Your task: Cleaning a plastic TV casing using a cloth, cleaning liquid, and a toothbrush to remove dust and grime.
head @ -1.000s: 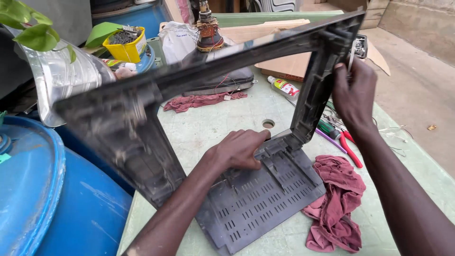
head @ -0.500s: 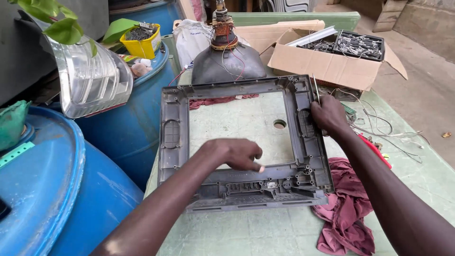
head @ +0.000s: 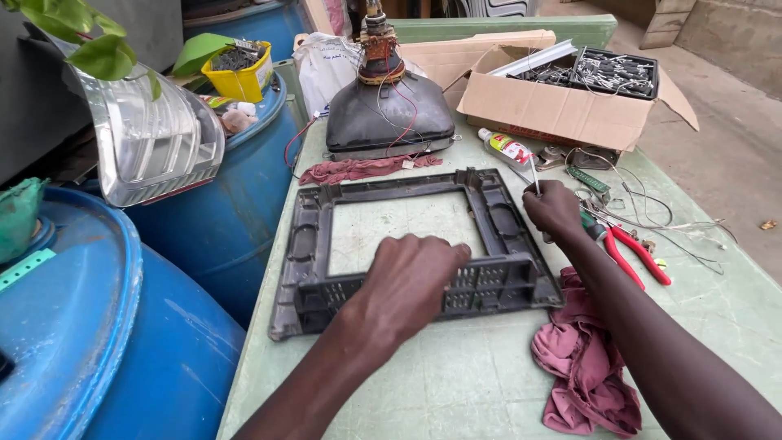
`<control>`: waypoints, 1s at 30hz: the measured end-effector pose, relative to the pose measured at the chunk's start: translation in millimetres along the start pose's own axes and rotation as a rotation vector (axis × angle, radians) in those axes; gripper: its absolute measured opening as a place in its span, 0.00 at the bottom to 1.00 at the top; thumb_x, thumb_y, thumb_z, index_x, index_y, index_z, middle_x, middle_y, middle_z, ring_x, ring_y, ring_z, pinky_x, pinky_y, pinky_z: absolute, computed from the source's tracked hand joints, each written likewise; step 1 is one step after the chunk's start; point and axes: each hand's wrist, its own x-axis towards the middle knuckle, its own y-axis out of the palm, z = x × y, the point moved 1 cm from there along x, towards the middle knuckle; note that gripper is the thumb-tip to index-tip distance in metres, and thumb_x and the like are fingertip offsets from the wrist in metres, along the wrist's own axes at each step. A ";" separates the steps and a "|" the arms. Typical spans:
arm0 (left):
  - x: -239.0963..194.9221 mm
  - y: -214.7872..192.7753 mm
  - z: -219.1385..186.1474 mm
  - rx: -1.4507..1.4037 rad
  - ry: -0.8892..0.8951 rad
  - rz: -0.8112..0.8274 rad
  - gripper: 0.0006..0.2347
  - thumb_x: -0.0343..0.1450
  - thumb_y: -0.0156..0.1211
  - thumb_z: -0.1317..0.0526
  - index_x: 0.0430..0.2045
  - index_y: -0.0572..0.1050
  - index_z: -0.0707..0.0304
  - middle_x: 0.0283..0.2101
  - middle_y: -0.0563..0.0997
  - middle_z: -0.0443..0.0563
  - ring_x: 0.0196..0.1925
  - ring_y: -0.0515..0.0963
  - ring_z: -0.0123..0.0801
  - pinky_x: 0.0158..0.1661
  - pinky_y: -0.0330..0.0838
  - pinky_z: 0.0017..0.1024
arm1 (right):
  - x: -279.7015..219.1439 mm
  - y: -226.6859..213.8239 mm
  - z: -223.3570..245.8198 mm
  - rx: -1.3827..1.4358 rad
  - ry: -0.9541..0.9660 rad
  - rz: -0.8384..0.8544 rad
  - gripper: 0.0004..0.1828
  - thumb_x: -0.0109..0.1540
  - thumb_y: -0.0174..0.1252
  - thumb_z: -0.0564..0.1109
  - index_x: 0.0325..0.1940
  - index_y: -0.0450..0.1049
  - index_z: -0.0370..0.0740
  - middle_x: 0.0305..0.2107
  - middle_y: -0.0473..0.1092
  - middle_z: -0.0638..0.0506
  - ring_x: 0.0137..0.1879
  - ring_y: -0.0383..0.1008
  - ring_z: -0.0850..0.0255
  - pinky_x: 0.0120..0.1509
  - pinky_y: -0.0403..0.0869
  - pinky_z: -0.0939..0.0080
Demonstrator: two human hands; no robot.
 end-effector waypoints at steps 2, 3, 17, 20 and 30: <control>5.9 -0.6 12.5 0.036 -0.008 -0.042 0.11 0.64 0.58 0.73 0.35 0.78 0.57 0.19 0.78 0.49 0.22 0.81 0.43 0.28 0.79 0.45 | -26.4 -22.4 14.0 -0.053 -0.047 -0.021 0.16 0.57 0.51 0.47 0.42 0.80 0.42 0.20 0.72 0.36 0.23 0.76 0.46 0.20 0.75 0.45; 7.4 0.6 19.2 -0.011 -0.083 -0.020 0.13 0.64 0.55 0.74 0.39 0.76 0.57 0.25 0.79 0.54 0.30 0.82 0.51 0.36 0.76 0.52 | -51.4 -38.3 28.7 -0.113 -0.112 -0.013 0.18 0.58 0.51 0.47 0.46 0.79 0.41 0.24 0.75 0.39 0.31 0.77 0.43 0.34 0.74 0.43; 26.6 27.6 8.2 0.053 -0.169 -0.215 0.21 0.59 0.58 0.74 0.48 0.75 0.61 0.41 0.78 0.55 0.48 0.78 0.51 0.60 0.54 0.62 | -93.8 -70.1 -18.7 -0.550 -0.331 0.121 0.20 0.59 0.54 0.48 0.55 0.76 0.48 0.45 0.76 0.43 0.52 0.76 0.38 0.57 0.74 0.38; 25.6 19.0 -36.9 -0.071 -0.054 -0.408 0.22 0.58 0.54 0.80 0.47 0.76 0.70 0.51 0.75 0.69 0.59 0.71 0.62 0.60 0.53 0.68 | -160.1 -93.6 -0.8 -0.423 -0.503 -0.033 0.19 0.60 0.55 0.47 0.55 0.74 0.44 0.42 0.72 0.41 0.52 0.73 0.38 0.49 0.74 0.39; 119.7 143.5 -83.3 -0.400 0.197 -0.073 0.10 0.66 0.45 0.70 0.37 0.72 0.66 0.36 0.78 0.64 0.35 0.78 0.58 0.31 0.68 0.51 | -281.4 -122.6 -22.4 -0.060 -0.608 -0.010 0.20 0.50 0.51 0.35 0.45 0.76 0.40 0.44 0.74 0.49 0.49 0.71 0.55 0.52 0.69 0.57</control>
